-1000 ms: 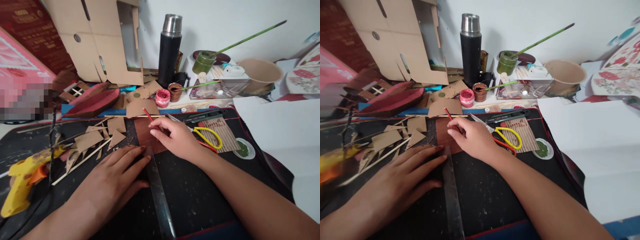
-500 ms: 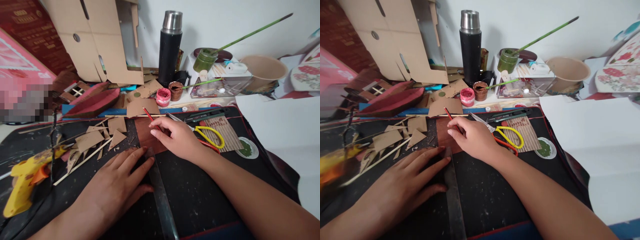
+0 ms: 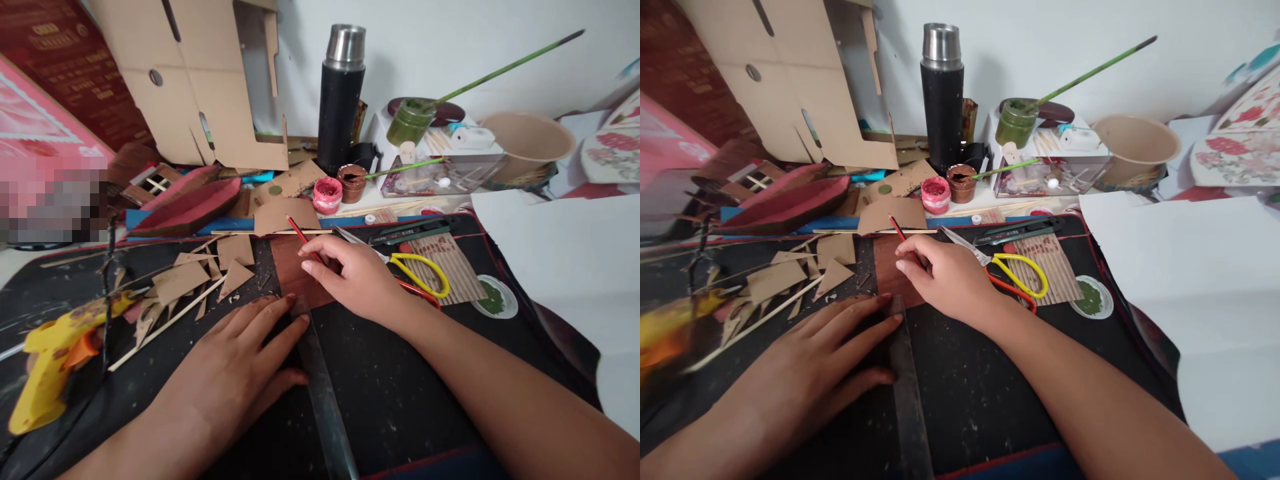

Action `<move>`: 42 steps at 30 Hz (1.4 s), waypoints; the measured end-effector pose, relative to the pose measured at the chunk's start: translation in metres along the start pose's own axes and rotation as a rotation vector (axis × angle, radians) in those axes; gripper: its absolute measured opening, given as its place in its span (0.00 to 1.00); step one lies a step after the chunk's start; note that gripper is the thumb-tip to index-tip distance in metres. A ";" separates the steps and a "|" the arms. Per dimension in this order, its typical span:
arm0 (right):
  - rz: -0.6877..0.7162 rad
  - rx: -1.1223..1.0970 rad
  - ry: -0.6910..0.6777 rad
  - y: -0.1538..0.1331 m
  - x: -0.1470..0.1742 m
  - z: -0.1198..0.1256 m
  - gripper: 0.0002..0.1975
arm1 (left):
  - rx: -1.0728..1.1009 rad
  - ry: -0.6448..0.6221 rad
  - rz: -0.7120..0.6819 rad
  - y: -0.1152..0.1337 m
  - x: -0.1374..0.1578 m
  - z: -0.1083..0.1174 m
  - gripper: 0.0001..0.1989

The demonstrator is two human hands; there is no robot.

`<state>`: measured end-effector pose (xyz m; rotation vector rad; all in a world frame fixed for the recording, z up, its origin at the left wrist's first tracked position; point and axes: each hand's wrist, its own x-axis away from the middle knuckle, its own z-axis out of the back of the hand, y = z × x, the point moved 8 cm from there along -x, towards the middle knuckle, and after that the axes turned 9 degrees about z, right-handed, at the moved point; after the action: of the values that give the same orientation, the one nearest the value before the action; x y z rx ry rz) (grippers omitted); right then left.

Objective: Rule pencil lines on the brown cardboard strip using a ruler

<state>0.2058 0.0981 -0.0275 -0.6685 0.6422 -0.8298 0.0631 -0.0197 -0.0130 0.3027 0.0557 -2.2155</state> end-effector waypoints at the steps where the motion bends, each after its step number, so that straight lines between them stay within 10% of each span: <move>1: -0.002 0.000 -0.002 0.000 0.000 0.000 0.07 | 0.000 0.002 -0.002 0.000 0.000 0.000 0.27; 42: 0.055 0.035 0.002 -0.001 0.001 0.000 0.08 | 0.012 -0.002 0.004 0.002 0.003 -0.001 0.25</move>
<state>0.2055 0.0971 -0.0268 -0.6162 0.6436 -0.7891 0.0629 -0.0229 -0.0141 0.3077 0.0405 -2.2131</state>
